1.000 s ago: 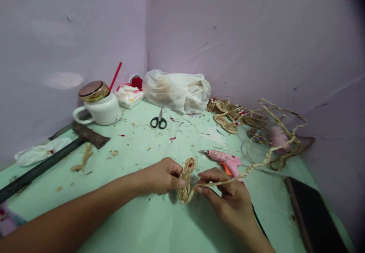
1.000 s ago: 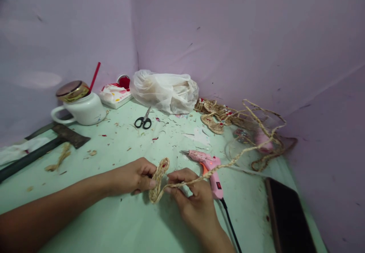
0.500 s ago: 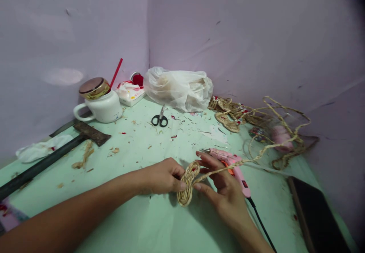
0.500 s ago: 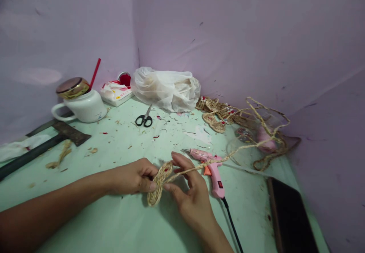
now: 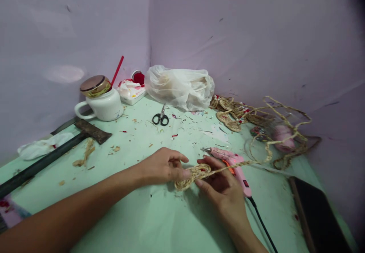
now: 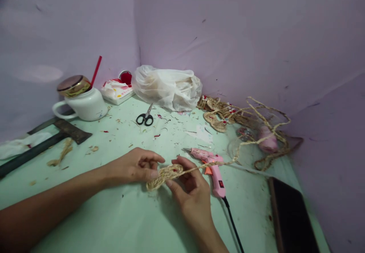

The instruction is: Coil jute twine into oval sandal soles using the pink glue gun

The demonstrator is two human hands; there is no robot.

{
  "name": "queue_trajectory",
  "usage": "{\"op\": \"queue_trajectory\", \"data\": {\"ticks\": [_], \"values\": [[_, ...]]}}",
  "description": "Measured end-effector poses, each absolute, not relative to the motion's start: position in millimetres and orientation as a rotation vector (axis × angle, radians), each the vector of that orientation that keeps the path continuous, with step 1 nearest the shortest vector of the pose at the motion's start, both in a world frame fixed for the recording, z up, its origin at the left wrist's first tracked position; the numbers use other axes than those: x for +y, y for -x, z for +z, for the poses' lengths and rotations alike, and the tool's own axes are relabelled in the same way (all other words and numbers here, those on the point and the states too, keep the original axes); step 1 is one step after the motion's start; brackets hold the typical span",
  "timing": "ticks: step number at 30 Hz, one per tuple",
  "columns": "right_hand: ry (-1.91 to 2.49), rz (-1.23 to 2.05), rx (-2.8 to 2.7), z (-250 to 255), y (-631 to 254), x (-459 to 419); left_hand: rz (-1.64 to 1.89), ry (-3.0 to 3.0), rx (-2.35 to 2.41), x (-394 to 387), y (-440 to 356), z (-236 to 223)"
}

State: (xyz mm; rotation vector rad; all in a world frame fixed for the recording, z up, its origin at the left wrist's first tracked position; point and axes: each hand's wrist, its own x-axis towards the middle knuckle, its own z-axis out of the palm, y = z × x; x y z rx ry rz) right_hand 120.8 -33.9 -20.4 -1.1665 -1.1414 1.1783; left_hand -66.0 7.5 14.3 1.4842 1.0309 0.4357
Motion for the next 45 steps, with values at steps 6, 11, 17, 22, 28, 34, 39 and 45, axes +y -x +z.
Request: {"op": "queue_trajectory", "data": {"ticks": [6, 11, 17, 22, 28, 34, 39, 45], "values": [[1.192, 1.061, -1.056, -25.2, -111.7, -32.2, 0.565, -2.099, 1.315, -14.1, 54.7, 17.5], [1.222, 1.166, -1.071, -27.4, -113.3, -33.4, 0.55, -2.13, 1.43, -15.7, 51.1, 11.3], [1.638, 0.716, -1.718, -11.4, -146.0, -46.0, 0.383, -2.152, 1.534, -12.1, 53.0, 7.2], [1.325, -0.143, -2.071, -5.3, -152.4, -42.6, 0.291, -2.161, 1.526, -13.6, 53.2, 7.5], [1.235, -0.056, -2.322, -11.7, -146.1, -31.4, 0.201, -2.211, 1.506, -15.3, 55.3, 8.2], [1.2, 0.034, -2.35, -13.7, -147.9, -38.4, 0.197, -2.288, 1.466, -15.2, 57.0, 4.3], [1.21, 0.039, -2.327, -16.5, -140.7, -44.6, 0.237, -2.308, 1.45, -15.7, 57.4, 0.2], [1.463, 0.204, -2.362, -11.0, -132.2, -53.8, 0.229, -2.309, 1.448, -17.1, 56.6, -0.7]]}}
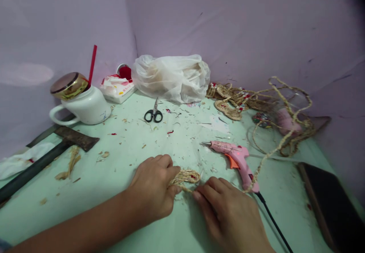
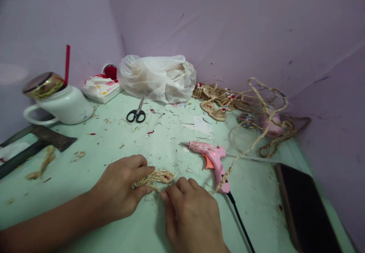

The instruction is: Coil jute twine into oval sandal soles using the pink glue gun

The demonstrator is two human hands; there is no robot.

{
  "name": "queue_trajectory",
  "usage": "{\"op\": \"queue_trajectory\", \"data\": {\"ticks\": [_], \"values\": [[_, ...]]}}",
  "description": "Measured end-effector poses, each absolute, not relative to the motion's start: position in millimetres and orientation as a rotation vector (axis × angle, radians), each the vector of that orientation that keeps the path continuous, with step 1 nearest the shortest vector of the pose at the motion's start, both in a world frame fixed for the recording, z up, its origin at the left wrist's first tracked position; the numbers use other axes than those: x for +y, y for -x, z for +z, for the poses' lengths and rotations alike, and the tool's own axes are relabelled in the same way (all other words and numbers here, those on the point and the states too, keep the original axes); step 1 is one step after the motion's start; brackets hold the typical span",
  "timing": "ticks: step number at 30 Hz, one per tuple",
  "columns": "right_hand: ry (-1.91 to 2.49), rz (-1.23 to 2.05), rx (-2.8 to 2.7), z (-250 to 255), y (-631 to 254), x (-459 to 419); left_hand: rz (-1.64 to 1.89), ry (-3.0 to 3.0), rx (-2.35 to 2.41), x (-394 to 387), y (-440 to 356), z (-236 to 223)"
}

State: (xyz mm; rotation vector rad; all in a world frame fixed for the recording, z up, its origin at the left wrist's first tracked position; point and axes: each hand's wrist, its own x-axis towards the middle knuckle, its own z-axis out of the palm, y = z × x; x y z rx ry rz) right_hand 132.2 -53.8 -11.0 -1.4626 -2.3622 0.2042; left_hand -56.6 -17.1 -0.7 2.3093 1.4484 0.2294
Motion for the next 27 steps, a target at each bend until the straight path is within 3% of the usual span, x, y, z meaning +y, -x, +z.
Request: {"op": "queue_trajectory", "data": {"ticks": [7, 14, 27], "values": [[1.66, 0.463, -2.169, -7.8, -126.9, -53.3, 0.145, -2.301, 1.457, -14.7, 56.3, 3.9], [1.356, 0.097, -2.265, -19.8, -132.1, -44.7, 0.159, -2.331, 1.423, -13.5, 57.2, 4.8], [1.37, 0.115, -2.087, -33.8, -127.2, -47.0, 0.508, -2.269, 1.447, -17.0, 54.3, -11.2]]}}
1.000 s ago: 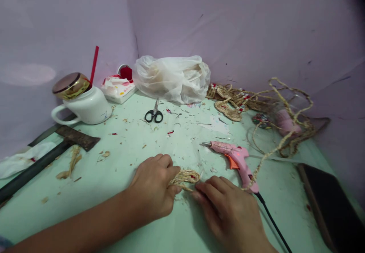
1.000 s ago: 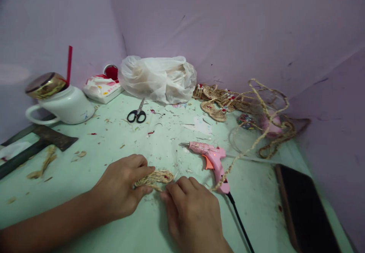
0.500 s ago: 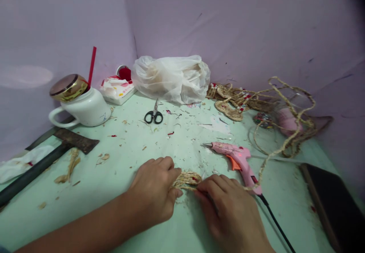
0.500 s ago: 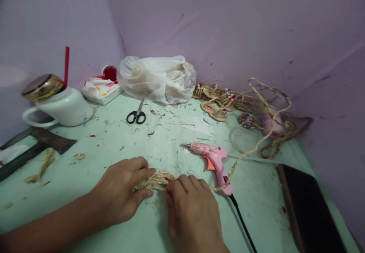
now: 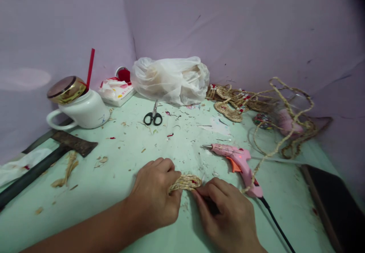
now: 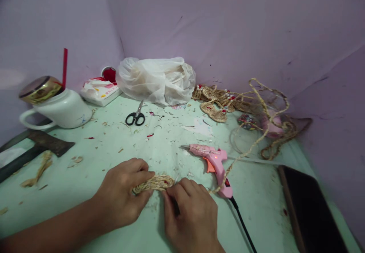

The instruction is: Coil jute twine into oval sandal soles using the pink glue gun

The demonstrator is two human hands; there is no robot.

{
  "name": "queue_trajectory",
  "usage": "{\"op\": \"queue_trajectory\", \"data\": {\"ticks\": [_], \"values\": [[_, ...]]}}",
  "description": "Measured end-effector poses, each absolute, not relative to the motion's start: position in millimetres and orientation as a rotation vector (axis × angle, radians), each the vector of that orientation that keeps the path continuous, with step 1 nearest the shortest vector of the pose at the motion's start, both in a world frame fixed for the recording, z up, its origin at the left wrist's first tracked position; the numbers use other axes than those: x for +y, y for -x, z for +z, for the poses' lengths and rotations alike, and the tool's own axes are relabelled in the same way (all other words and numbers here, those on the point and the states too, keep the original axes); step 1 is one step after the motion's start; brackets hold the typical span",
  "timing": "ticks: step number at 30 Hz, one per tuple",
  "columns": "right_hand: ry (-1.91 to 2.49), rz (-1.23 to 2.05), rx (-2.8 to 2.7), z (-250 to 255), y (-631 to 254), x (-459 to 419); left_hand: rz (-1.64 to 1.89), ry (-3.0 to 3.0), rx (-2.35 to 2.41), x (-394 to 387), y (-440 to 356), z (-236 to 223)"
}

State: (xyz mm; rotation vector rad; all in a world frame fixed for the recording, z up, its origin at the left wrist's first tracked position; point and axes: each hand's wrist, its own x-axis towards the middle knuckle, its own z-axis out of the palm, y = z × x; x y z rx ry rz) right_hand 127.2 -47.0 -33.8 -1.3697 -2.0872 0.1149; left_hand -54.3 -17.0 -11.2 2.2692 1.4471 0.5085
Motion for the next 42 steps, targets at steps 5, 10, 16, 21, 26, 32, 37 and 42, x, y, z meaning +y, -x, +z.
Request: {"op": "queue_trajectory", "data": {"ticks": [5, 10, 16, 21, 26, 32, 37, 42], "values": [[1.347, 0.092, -2.022, -34.1, -126.8, -47.2, 0.553, -2.275, 1.437, -17.5, 53.2, -13.3], [1.304, -0.024, -2.115, -30.7, -123.5, -48.7, 0.415, -2.264, 1.478, -15.6, 50.8, -6.0], [1.361, -0.064, -2.136, -33.3, -120.1, -50.4, 0.145, -2.237, 1.322, -10.3, 69.0, 12.1], [1.348, -0.171, -2.175, -32.8, -119.2, -49.3, 0.206, -2.242, 1.226, -6.6, 74.8, 12.0], [1.362, -0.232, -2.178, -26.9, -113.3, -51.5, 0.282, -2.218, 1.302, -6.2, 66.7, 4.9], [1.428, -0.017, -2.114, -29.2, -115.1, -53.7, 0.295, -2.17, 1.301, -6.0, 66.3, 2.3], [1.523, 0.311, -1.929, -33.4, -115.4, -50.4, 0.314, -2.185, 1.29, -5.6, 65.9, -1.0], [1.601, 0.391, -1.783, -33.1, -107.8, -48.4, 0.329, -2.188, 1.255, -5.8, 65.0, -3.2]]}}
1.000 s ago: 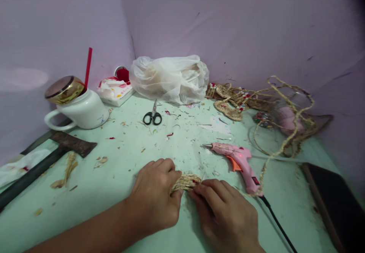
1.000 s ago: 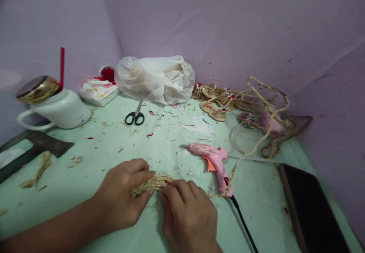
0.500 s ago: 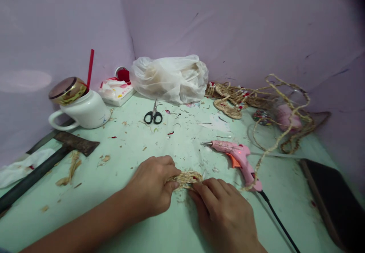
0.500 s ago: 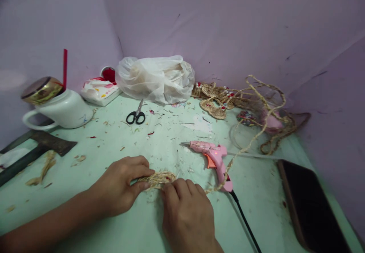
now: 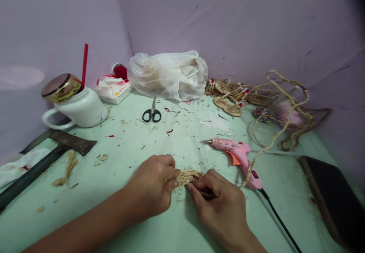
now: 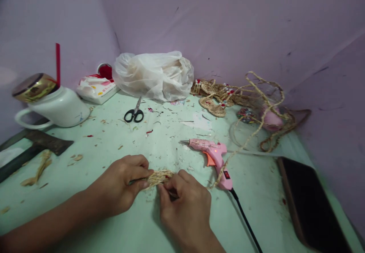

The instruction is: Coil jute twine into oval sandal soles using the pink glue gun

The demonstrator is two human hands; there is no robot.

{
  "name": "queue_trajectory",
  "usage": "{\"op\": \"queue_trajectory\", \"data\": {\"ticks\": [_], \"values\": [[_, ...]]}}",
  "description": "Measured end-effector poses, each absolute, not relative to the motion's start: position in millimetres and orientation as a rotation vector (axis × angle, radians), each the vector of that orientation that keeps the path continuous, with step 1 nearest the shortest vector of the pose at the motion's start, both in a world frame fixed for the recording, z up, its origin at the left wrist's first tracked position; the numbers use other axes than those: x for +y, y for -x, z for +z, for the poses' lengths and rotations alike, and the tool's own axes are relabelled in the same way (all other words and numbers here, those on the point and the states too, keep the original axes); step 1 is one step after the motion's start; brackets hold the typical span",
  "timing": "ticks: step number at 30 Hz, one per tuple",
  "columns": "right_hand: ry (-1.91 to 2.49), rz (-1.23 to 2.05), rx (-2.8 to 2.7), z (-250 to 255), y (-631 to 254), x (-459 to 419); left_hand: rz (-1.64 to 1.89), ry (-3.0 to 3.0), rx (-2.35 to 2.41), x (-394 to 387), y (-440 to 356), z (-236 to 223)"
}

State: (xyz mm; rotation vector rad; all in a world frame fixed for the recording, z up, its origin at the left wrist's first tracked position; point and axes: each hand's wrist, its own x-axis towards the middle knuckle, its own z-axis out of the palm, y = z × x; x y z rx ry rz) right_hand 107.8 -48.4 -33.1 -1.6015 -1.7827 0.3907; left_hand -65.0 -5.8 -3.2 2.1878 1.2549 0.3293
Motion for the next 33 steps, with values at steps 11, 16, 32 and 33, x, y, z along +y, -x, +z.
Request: {"op": "queue_trajectory", "data": {"ticks": [11, 16, 32, 33], "values": [[1.671, 0.416, -1.769, -31.0, -105.7, -45.6, 0.12, -2.157, 1.061, 4.0, 71.8, 21.4], [1.662, 0.419, -1.749, -31.7, -105.1, -45.6, 0.234, -2.281, 1.107, 2.6, 67.8, 4.2], [1.382, 0.198, -1.862, -26.7, -107.0, -46.9, 0.404, -2.319, 1.191, -2.8, 63.4, -9.9], [1.389, 0.211, -1.853, -27.0, -107.4, -47.1, 0.406, -2.321, 1.19, -3.2, 63.7, -10.2]]}}
